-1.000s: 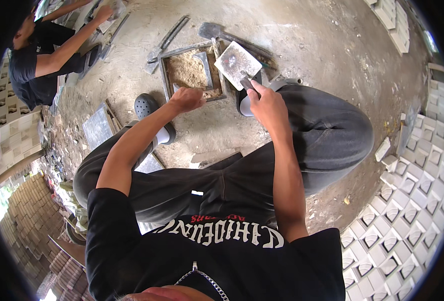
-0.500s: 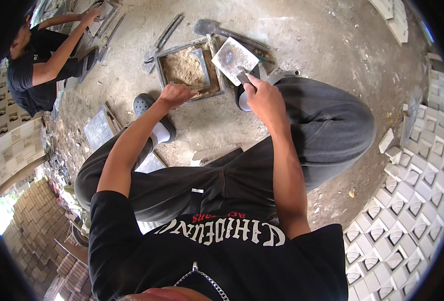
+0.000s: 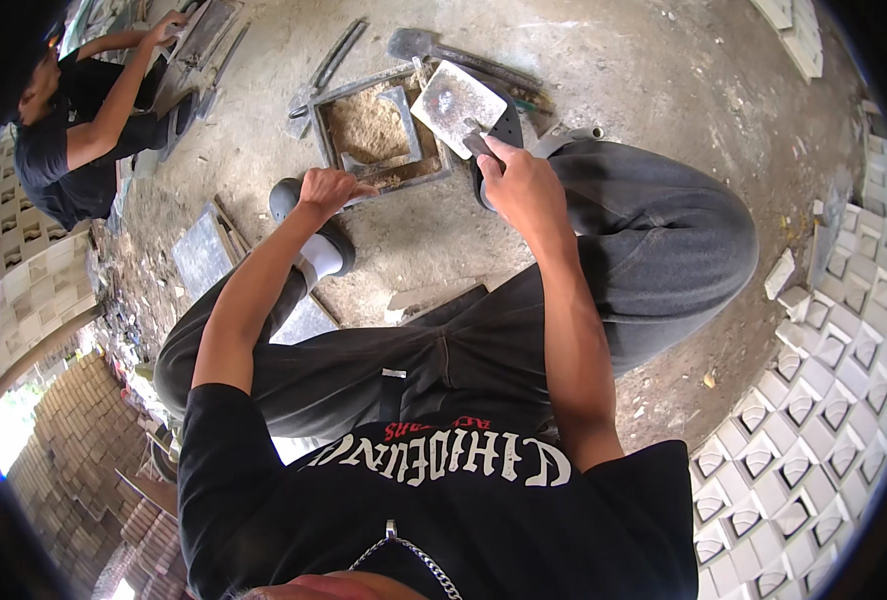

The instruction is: The person uses a trowel to transfer dry material into a rectangular metal mold on the floor, leveling the material and pressing it down by hand.

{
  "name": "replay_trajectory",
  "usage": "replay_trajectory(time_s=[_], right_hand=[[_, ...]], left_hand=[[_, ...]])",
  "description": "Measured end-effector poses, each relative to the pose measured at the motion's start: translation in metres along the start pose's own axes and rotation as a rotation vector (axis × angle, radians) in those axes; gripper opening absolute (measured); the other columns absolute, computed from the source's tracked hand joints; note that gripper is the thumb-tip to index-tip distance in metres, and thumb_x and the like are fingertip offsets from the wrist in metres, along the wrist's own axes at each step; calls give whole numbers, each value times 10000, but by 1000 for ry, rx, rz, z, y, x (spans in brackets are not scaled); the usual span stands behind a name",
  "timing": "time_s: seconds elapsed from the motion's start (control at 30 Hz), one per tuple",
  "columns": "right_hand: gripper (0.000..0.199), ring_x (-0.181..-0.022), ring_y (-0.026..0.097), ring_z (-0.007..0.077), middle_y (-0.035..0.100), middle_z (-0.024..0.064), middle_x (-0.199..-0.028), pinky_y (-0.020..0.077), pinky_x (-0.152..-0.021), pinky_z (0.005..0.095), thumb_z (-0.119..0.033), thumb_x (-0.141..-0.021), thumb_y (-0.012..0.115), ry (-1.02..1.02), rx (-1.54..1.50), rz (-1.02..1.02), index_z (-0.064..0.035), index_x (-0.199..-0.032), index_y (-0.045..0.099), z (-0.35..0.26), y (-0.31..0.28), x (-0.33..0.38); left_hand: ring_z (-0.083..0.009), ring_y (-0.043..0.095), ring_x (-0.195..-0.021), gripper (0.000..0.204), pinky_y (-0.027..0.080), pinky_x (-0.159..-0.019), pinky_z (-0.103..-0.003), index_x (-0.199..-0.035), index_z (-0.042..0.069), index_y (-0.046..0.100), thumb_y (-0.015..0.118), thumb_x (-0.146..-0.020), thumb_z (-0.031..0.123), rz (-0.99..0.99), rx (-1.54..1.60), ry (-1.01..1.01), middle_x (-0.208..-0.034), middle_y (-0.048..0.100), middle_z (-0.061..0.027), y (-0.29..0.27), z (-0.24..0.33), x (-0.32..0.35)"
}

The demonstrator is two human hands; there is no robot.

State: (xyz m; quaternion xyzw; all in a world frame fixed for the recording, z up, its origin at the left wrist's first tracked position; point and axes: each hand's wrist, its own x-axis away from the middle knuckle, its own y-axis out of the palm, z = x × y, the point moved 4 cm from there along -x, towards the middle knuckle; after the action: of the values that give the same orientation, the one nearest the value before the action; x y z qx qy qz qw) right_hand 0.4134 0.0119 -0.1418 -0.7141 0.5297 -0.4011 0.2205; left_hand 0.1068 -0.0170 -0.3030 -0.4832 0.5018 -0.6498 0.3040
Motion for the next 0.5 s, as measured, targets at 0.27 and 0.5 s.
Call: replay_trajectory(time_s=[0.27, 0.5], right_hand=[[331, -795, 653, 371, 676, 191, -848, 518, -709, 433, -332, -886, 604, -147, 118, -36, -221, -1193, 659, -6, 19, -3], [301, -757, 649, 358, 675, 172, -805, 514, -667, 417, -341, -862, 639, -352, 94, -60, -246, -1143, 688, 24, 57, -14]], left_hand=[[-261, 658, -622, 445, 500, -528, -395, -769, 166, 694, 488, -912, 533, 53, -12, -15, -658, 658, -58, 21, -18, 4], [-222, 654, -687, 353, 506, -538, -384, -877, 127, 609, 562, -893, 476, 254, 52, 93, -737, 636, -46, 12, -8, 5]])
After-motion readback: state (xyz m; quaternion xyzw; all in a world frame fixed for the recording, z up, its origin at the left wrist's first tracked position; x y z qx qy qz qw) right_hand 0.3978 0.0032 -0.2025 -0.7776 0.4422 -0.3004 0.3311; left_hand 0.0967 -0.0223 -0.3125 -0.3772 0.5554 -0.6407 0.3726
